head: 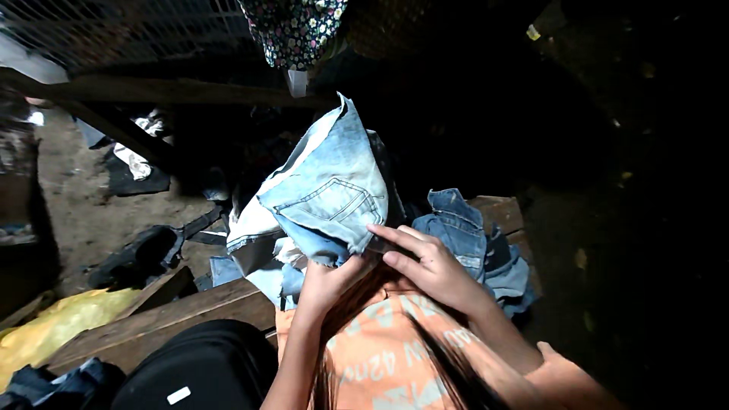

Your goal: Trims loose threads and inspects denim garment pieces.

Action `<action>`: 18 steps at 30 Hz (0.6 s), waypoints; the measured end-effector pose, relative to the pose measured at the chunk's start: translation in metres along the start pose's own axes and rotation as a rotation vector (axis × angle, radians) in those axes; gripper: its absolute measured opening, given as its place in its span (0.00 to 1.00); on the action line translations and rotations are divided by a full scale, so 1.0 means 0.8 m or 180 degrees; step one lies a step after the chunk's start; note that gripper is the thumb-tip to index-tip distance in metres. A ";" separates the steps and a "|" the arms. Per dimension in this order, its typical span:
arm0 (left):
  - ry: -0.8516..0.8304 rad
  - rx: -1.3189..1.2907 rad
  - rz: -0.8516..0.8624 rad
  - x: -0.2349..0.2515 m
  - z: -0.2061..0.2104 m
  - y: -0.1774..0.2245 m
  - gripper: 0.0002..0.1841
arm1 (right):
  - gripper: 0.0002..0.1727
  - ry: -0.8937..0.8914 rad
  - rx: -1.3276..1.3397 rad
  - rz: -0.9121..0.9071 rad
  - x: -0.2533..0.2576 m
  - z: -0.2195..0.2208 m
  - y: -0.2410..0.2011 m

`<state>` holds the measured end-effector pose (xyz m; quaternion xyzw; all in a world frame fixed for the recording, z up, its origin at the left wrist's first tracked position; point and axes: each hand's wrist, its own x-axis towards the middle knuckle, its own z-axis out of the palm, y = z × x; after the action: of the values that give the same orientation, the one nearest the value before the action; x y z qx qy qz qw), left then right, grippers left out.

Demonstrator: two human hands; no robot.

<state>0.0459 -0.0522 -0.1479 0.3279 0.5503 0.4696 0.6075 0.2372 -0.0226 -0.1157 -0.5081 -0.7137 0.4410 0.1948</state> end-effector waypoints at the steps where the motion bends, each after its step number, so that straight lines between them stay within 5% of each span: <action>1: -0.0039 0.0047 0.0030 0.002 -0.004 -0.012 0.17 | 0.26 0.0100 -0.0257 -0.0029 -0.002 0.002 -0.001; 13: -0.0006 0.0390 0.0236 -0.001 0.000 -0.030 0.16 | 0.21 0.0942 -0.0818 -0.0308 0.001 0.034 0.000; 15: 0.0003 0.0354 0.0348 0.001 0.004 -0.022 0.16 | 0.19 0.0872 -0.0149 -0.0220 0.007 0.036 0.002; 18: 0.0052 0.0129 0.0280 -0.003 0.005 -0.004 0.17 | 0.14 0.0334 0.1961 0.0399 0.011 0.022 0.000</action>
<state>0.0509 -0.0550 -0.1495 0.3602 0.5497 0.4872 0.5750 0.2206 -0.0222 -0.1264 -0.4903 -0.5029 0.6207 0.3485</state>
